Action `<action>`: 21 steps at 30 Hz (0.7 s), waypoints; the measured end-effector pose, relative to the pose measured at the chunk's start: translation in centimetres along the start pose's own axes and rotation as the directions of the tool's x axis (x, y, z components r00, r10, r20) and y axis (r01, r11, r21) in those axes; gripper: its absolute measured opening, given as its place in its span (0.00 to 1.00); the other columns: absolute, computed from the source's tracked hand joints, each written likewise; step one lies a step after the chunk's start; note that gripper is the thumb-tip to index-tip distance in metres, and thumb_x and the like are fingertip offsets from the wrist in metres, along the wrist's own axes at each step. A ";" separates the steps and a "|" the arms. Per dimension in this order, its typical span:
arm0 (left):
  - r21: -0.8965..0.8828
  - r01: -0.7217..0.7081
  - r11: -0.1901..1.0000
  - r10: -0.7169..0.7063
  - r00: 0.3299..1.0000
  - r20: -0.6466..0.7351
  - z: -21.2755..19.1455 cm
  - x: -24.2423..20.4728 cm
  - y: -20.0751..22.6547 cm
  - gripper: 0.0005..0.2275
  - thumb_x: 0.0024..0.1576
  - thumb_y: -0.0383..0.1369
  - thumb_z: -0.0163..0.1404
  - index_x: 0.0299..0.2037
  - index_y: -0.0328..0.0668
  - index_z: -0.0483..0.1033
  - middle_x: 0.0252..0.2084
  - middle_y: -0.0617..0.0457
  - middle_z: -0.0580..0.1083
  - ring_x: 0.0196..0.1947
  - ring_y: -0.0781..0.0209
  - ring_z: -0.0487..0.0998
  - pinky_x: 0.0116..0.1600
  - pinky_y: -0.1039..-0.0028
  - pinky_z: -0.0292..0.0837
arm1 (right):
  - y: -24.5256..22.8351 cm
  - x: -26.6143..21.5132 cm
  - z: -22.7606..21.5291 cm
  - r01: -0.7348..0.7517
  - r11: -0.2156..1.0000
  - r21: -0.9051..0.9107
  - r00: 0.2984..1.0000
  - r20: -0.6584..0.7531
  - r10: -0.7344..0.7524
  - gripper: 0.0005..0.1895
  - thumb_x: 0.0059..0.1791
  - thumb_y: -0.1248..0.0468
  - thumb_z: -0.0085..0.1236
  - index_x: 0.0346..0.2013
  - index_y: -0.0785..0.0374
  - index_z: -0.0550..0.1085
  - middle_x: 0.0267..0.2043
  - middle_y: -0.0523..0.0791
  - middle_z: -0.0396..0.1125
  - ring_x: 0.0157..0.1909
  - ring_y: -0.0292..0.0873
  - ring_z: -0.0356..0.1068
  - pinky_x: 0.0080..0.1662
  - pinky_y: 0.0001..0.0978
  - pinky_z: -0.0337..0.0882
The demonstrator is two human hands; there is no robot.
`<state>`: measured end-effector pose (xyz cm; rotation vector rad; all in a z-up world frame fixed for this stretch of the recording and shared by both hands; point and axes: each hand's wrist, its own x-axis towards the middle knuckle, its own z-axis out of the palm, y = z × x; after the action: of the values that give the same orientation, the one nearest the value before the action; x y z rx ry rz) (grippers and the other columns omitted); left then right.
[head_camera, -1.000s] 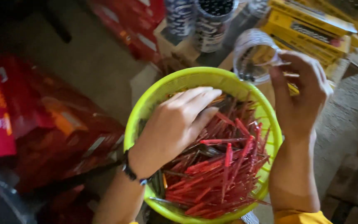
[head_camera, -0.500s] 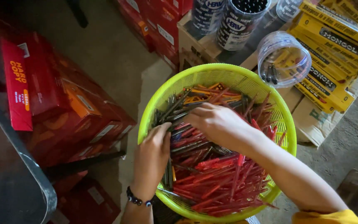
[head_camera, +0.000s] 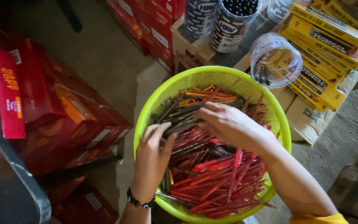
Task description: The person sorts red and black pens from a yellow basket into clear plastic cups. They pick up pens from the basket, remove the caps, and place the pens into the cups.
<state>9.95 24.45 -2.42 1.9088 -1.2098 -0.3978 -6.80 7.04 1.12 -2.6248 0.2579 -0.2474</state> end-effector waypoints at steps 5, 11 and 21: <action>-0.257 0.037 0.966 -0.024 0.998 0.056 0.5 2.5 3.2 0.12 0.58 0.31 0.59 0.51 0.41 0.80 0.39 0.48 0.81 0.32 0.62 0.81 0.37 0.70 0.76 | -0.4 -2.2 -3.4 -0.113 0.959 0.260 0.972 -0.170 0.160 0.10 0.53 0.64 0.56 0.48 0.64 0.75 0.47 0.48 0.74 0.50 0.49 0.75 0.50 0.38 0.73; -0.457 -0.331 0.826 0.360 0.933 -0.025 2.7 7.1 10.1 0.09 0.66 0.29 0.55 0.54 0.42 0.77 0.48 0.49 0.80 0.45 0.63 0.83 0.47 0.72 0.81 | 2.3 -6.3 -5.1 -0.259 0.926 0.274 0.807 -0.465 0.363 0.11 0.53 0.70 0.60 0.50 0.64 0.77 0.44 0.46 0.75 0.45 0.40 0.75 0.49 0.32 0.74; -0.326 -0.609 0.723 0.655 0.755 0.043 11.7 11.2 12.9 0.10 0.64 0.30 0.54 0.54 0.42 0.75 0.51 0.47 0.78 0.50 0.47 0.81 0.54 0.63 0.77 | 6.5 -9.7 -4.0 -0.251 0.828 0.502 0.452 -0.696 0.558 0.08 0.56 0.75 0.57 0.50 0.69 0.77 0.49 0.45 0.74 0.49 0.34 0.73 0.53 0.27 0.74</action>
<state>0.29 6.70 2.19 1.1191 -1.7156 -0.3267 -17.97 1.84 0.21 -1.8156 1.0655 -1.2441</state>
